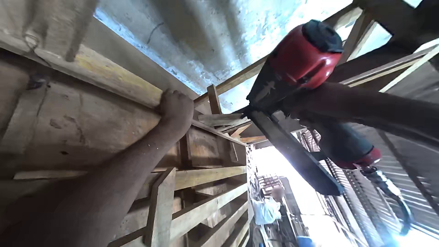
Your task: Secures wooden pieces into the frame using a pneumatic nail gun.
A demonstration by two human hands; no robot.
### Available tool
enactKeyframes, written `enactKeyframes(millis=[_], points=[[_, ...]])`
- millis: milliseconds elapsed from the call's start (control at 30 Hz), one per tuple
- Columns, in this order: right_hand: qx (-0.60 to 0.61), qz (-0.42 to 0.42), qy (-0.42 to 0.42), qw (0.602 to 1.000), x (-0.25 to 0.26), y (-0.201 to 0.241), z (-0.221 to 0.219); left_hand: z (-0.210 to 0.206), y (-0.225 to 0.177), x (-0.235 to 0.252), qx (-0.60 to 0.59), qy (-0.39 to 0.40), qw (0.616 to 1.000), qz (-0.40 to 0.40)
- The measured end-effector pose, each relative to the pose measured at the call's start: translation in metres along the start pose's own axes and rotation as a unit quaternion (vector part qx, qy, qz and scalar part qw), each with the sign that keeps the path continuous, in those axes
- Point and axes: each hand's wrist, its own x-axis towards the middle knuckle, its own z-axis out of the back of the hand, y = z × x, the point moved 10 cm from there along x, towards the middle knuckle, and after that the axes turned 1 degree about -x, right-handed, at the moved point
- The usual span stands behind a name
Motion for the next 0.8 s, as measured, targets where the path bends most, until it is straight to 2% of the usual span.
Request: enactKeyframes(millis=[133,267,367,500,633,800], points=[[0.032,0.102,0.055,0.993,0.021,-0.001,0.009,0.000,0.000,0.004,-0.013,-0.002,1.000,0.006],[0.014,0.082,0.028,0.996,-0.018,0.045,-0.012,-0.002,0.005,0.006,0.010,0.016,1.000,0.016],[0.025,0.135,0.065,0.988,-0.017,0.073,-0.034,-0.001,0.011,0.004,0.038,0.039,0.998,0.039],[-0.021,0.202,0.104,0.974,0.003,0.095,-0.049,-0.001,0.011,0.003,0.038,0.055,0.996,0.051],[-0.061,0.214,0.146,0.964,0.024,0.096,-0.063,-0.002,0.012,0.005,0.031,0.062,0.996,0.049],[-0.081,0.198,0.118,0.970,0.030,0.093,-0.057,-0.003,0.012,0.007,0.051,0.060,0.995,0.053]])
